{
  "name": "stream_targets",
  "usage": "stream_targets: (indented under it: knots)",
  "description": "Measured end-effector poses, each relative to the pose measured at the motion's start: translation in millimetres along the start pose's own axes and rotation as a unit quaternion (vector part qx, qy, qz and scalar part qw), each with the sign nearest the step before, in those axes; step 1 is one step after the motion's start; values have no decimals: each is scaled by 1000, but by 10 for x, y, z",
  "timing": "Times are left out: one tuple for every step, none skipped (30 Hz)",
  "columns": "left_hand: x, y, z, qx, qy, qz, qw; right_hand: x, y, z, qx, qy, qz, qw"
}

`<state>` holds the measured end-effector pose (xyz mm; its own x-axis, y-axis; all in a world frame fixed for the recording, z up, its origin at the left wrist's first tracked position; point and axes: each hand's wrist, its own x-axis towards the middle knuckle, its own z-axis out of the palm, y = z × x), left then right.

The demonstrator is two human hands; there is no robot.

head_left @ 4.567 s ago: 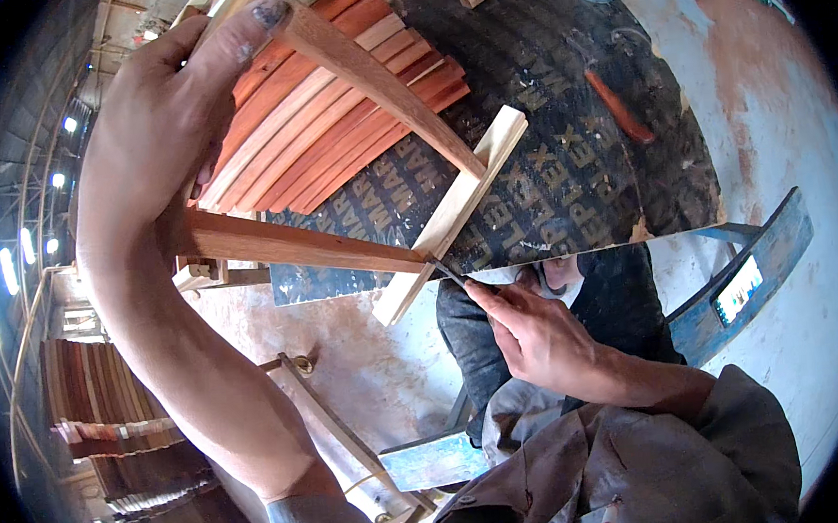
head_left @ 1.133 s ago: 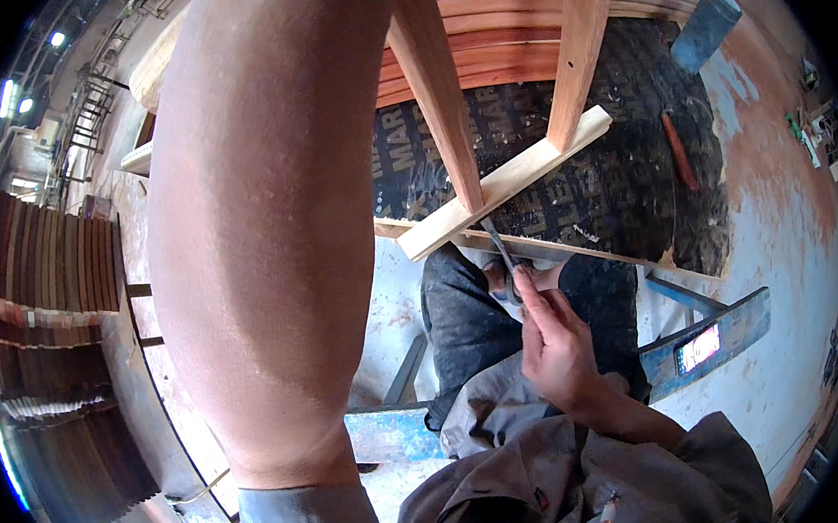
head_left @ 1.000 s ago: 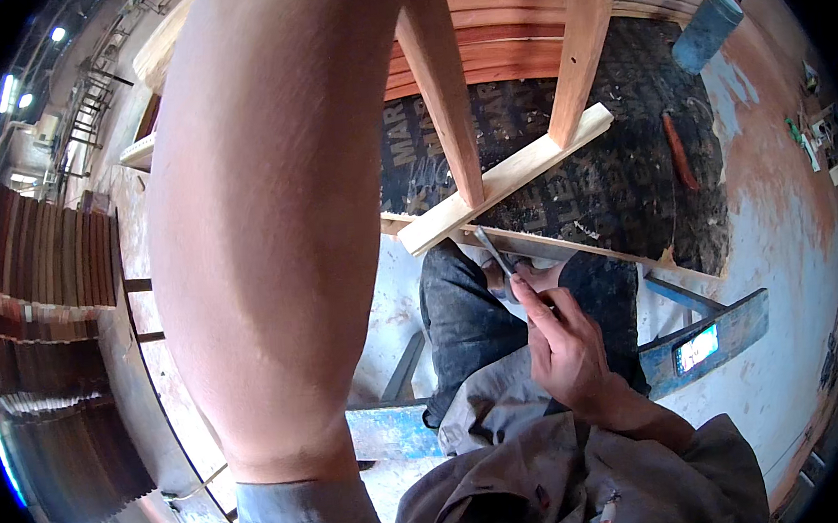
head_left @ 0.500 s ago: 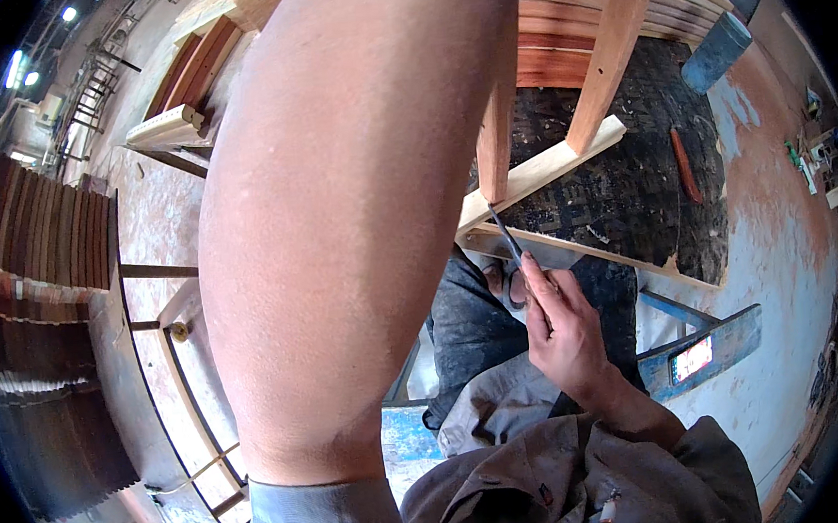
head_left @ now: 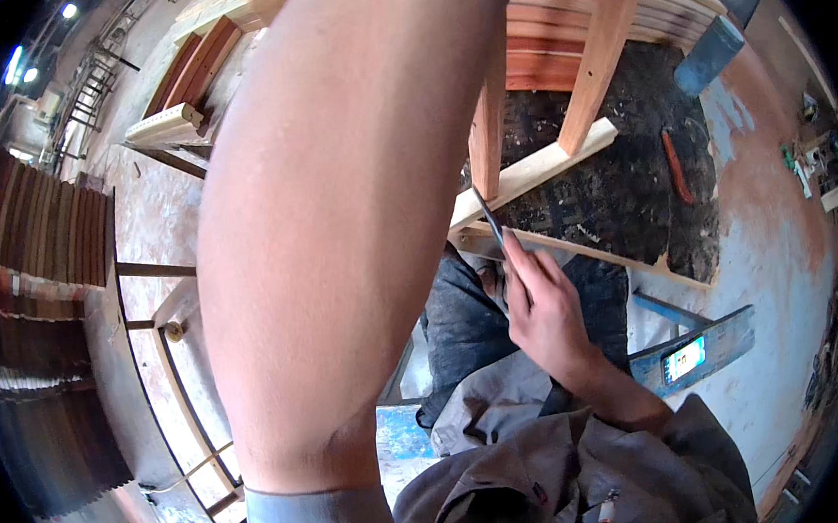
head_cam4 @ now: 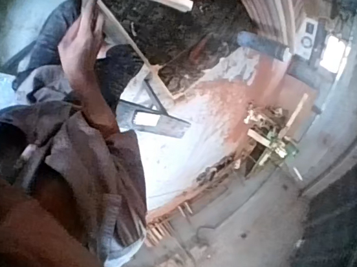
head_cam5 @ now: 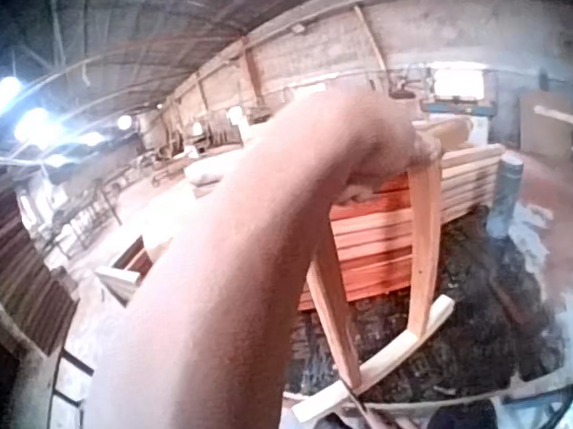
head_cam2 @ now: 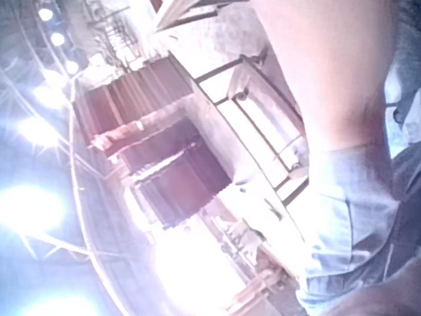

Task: The person assembles wooden chair frames by inserting dowels into pre-drilled holes and tapping them with a hammer. They repeatedly pick up frames, align the joints, and secure the connections before placing the assembled units aside.

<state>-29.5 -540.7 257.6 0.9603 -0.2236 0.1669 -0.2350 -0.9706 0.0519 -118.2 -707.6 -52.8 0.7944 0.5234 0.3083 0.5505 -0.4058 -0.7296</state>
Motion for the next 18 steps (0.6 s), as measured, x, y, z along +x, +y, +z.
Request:
stream_targets:
  knots:
    - [10, 6, -21, -4, 2, 3, 1000, -129, 15, -66, 4, -9, 7, 1000]
    - [21, 7, -9, -7, -1, 6, 1000, -225, 18, -111, 11, -19, 16, 1000]
    - [28, -1, -7, -7, -1, 5, 1000, -272, 24, -157, -2, -13, 6, 1000]
    - [46, -16, -19, -7, 0, 4, 1000, -266, 36, -184, -1, -17, -1, 1000]
    - [58, -20, -15, -8, 0, 7, 1000, -272, 18, -215, 0, -18, -4, 1000]
    - [74, -29, -17, -9, 2, 10, 1000, -276, 2, -238, 1, -20, -6, 1000]
    - [89, -24, -10, -10, 2, 15, 1000, -267, -15, -249, 1, -22, -4, 1000]
    - [104, -21, -2, -10, 2, 20, 1000, -229, -33, -241, 3, -24, -2, 1000]
    - [144, -8, 4, -7, 3, 26, 1000, -189, -45, -226, 6, -25, 0, 1000]
    - [183, 5, 17, -6, 1, 32, 999, -151, -37, -200, 1, -32, 8, 999]
    - [233, 4, 35, -2, 1, 38, 999, -92, -8, -165, -5, -39, 15, 999]
    - [300, 28, 46, 1, 10, 48, 999, -39, 34, -169, -21, -40, 25, 999]
    - [348, 1, 71, 14, 8, 52, 999, 35, 36, -47, 28, -28, 30, 999]
    - [393, -39, 74, 28, 12, 61, 998, 88, 71, -2, 19, -7, -7, 1000]
    - [444, -61, 69, 51, 15, 71, 996, 117, 117, -21, -1, -9, -28, 1000]
    - [514, -98, 36, 93, 5, 84, 992, 121, 141, -87, -16, -14, -52, 998]
    - [568, -133, 36, 133, -9, 100, 986, 69, 169, -216, -5, -14, -64, 998]
    - [704, -175, 164, 155, -14, 132, 979, -31, 260, -375, -3, -10, -61, 998]
